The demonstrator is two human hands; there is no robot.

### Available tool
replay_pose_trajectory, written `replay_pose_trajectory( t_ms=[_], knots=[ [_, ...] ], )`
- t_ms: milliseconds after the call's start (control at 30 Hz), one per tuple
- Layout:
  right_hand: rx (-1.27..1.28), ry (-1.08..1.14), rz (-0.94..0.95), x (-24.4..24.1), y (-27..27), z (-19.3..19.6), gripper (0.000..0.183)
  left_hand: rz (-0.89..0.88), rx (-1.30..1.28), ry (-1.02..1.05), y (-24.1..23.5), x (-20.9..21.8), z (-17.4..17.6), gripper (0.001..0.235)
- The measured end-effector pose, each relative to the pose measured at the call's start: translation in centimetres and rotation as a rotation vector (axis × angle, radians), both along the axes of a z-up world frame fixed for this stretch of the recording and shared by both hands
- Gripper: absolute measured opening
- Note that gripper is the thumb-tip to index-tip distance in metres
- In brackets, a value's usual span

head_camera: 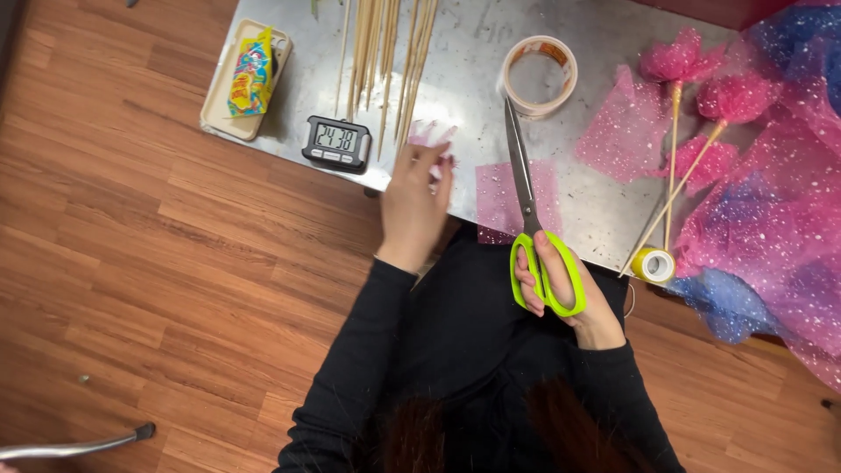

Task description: The person uses green-handled scissors to cut a piece of pink glittery fabric on a metal table. They hold the fabric with their left hand and cut it into smaller pieces, occasionally adjusting the fabric's position.

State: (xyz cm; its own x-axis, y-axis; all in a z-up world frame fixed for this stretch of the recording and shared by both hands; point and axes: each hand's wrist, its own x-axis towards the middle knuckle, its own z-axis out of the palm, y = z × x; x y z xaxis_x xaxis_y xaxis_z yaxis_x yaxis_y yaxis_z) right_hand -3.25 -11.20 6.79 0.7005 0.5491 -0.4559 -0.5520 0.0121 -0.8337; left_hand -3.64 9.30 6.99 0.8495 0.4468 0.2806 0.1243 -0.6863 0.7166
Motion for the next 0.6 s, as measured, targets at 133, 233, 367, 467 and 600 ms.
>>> replay_pose_trajectory(
  t_ms=[133,233,367,467,600],
  knots=[
    [-0.042,-0.046,-0.045,0.2,-1.2,-0.7,0.052,-0.076,0.037,0.048,-4.5,0.5,0.1,0.022],
    [-0.062,-0.053,-0.08,0.3,-2.4,-1.0,0.052,-0.143,0.163,0.072,-8.1,1.0,-2.0,0.037],
    [-0.036,-0.084,-0.137,-0.1,-4.7,-1.6,0.054,-0.166,0.357,0.026,-11.6,1.5,-5.4,0.042],
    [-0.016,-0.136,-0.155,-0.3,-6.5,-2.0,0.055,-0.19,0.397,-0.02,-12.5,1.8,-6.5,0.027],
    [-0.039,-0.206,-0.148,-1.1,-9.3,-3.9,0.05,-0.342,0.348,-0.051,-12.2,2.4,-7.2,0.014]
  ],
)
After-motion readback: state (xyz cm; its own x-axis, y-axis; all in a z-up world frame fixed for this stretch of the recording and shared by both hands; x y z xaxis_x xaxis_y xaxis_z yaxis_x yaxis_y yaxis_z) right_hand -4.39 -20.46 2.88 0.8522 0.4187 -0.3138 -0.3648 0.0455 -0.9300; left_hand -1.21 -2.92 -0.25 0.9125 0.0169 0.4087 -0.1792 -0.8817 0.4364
